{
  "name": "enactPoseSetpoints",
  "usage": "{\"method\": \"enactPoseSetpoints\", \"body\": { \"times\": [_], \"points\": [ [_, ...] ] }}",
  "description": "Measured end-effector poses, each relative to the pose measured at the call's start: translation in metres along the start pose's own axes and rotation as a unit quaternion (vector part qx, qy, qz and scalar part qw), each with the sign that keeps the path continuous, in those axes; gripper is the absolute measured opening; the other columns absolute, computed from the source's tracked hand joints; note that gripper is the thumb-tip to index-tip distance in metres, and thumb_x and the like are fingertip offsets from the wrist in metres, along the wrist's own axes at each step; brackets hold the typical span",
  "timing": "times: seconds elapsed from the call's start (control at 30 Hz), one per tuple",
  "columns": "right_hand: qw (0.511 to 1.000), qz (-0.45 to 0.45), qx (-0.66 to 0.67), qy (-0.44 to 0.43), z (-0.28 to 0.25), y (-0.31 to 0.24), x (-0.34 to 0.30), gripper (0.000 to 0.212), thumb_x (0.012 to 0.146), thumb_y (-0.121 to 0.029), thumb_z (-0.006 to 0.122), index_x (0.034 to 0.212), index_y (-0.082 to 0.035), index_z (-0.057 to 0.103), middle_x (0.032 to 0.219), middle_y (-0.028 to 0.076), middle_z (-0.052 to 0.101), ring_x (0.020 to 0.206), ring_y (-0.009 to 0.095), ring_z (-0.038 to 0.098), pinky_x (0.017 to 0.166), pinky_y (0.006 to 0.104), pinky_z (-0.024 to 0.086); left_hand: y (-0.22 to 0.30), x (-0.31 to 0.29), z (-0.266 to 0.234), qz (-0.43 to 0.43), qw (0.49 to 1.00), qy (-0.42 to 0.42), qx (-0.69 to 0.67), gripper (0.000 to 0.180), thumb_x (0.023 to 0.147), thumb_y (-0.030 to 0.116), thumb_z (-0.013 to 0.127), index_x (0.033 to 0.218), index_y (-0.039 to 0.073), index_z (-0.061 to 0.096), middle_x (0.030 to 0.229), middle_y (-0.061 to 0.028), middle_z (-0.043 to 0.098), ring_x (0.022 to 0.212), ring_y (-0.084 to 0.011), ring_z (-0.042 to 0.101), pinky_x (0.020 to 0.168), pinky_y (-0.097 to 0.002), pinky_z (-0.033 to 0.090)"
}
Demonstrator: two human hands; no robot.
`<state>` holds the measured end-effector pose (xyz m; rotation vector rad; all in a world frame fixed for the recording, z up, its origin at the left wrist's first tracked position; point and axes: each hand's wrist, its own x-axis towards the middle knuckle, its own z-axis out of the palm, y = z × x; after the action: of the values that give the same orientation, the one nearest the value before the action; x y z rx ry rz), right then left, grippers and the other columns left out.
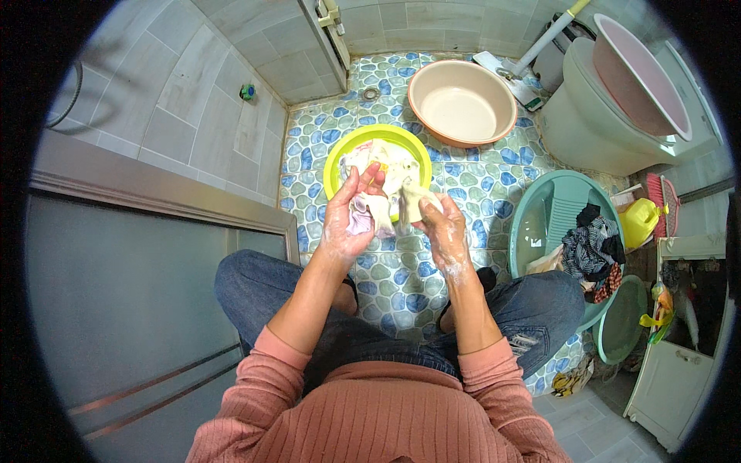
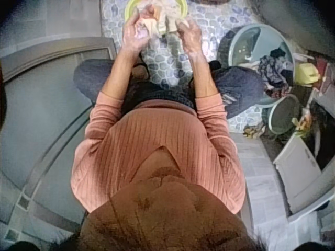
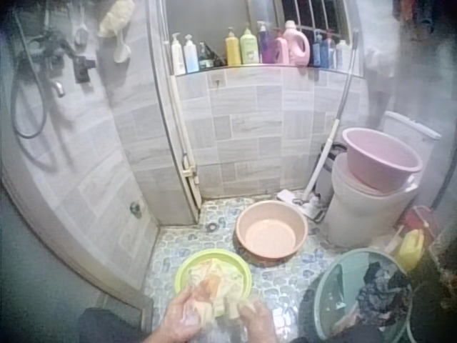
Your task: The person sits on the floor and hand washes clothes in a yellow basin using a bar of soap. They scrub and rinse the garments, then transfer them to a green basin.
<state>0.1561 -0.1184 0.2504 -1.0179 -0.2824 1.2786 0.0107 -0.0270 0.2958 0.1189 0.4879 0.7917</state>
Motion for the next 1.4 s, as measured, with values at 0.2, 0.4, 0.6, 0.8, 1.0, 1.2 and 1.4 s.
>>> {"method": "enactPoseSetpoints", "body": {
  "times": [0.2, 0.4, 0.6, 0.8, 1.0, 1.2, 1.4],
  "points": [
    [0.999, 0.050, 0.002, -0.022, 0.001, 0.013, -0.005, 0.036, 0.093, -0.005, 0.049, 0.128, 0.002, 0.048, 0.113, 0.017, 0.061, 0.093, 0.021, 0.064, 0.074, 0.0332, 0.058, -0.011, 0.004, 0.011, 0.036, 0.998, -0.008, 0.046, 0.035, 0.093, 0.020, 0.062, 0.125, 0.007, 0.056, 0.108, -0.0039, 0.062, 0.090, -0.0096, 0.059, 0.085, -0.0299, 0.050],
    [0.944, 0.127, 0.292, -0.084, 0.006, 0.004, -0.008, 0.039, 0.097, -0.022, 0.049, 0.128, 0.001, 0.049, 0.121, 0.014, 0.059, 0.102, 0.023, 0.061, 0.081, 0.0391, 0.053, -0.027, 0.009, 0.001, 0.036, 0.986, -0.015, 0.161, 0.042, 0.094, 0.018, 0.060, 0.133, 0.009, 0.047, 0.116, -0.0032, 0.059, 0.096, -0.0099, 0.057, 0.089, -0.0316, 0.048],
    [0.983, 0.085, 0.135, -0.096, 0.001, 0.012, -0.007, 0.036, 0.093, -0.019, 0.061, 0.123, 0.000, 0.053, 0.113, 0.010, 0.062, 0.097, 0.018, 0.062, 0.080, 0.0324, 0.054, -0.023, 0.005, -0.014, 0.053, 0.954, -0.031, 0.292, 0.045, 0.092, 0.010, 0.062, 0.133, 0.003, 0.045, 0.124, -0.0108, 0.057, 0.103, -0.0146, 0.057, 0.092, -0.0295, 0.048],
    [0.982, -0.007, 0.129, -0.141, -0.002, 0.004, -0.004, 0.018, 0.085, 0.002, 0.064, 0.100, -0.001, 0.054, 0.100, 0.011, 0.061, 0.087, 0.018, 0.063, 0.076, 0.0291, 0.053, -0.013, -0.005, -0.024, 0.077, 0.937, -0.049, 0.339, 0.047, 0.093, 0.013, 0.060, 0.136, 0.002, 0.043, 0.132, -0.0137, 0.053, 0.111, -0.0179, 0.056, 0.093, -0.0321, 0.049],
    [0.966, -0.012, 0.188, -0.176, 0.001, -0.006, -0.013, 0.020, 0.081, 0.010, 0.059, 0.088, -0.004, 0.048, 0.103, 0.012, 0.058, 0.099, 0.022, 0.059, 0.086, 0.0350, 0.049, -0.020, -0.008, -0.035, -0.052, 0.975, -0.040, 0.212, 0.064, 0.096, 0.051, 0.044, 0.139, 0.004, 0.039, 0.137, -0.0124, 0.047, 0.121, -0.0238, 0.051, 0.101, -0.0445, 0.043],
    [0.956, 0.010, 0.196, -0.219, -0.005, -0.003, -0.013, 0.019, 0.079, 0.009, 0.058, 0.087, -0.005, 0.047, 0.102, 0.012, 0.057, 0.102, 0.024, 0.059, 0.091, 0.0362, 0.048, -0.028, -0.013, -0.036, -0.154, 0.974, -0.107, 0.126, 0.064, 0.099, 0.052, 0.033, 0.143, 0.006, 0.034, 0.140, -0.0117, 0.045, 0.125, -0.0280, 0.049, 0.101, -0.0474, 0.043],
    [0.979, -0.027, 0.163, -0.119, 0.005, -0.017, -0.008, 0.048, 0.078, 0.009, 0.047, 0.126, 0.002, 0.047, 0.126, 0.018, 0.051, 0.116, 0.027, 0.053, 0.100, 0.0380, 0.044, -0.020, -0.011, -0.025, 0.036, 0.975, -0.076, 0.207, 0.046, 0.100, 0.019, 0.049, 0.140, 0.001, 0.039, 0.120, -0.0070, 0.058, 0.102, -0.0144, 0.060, 0.092, -0.0296, 0.049]
  ]
}}
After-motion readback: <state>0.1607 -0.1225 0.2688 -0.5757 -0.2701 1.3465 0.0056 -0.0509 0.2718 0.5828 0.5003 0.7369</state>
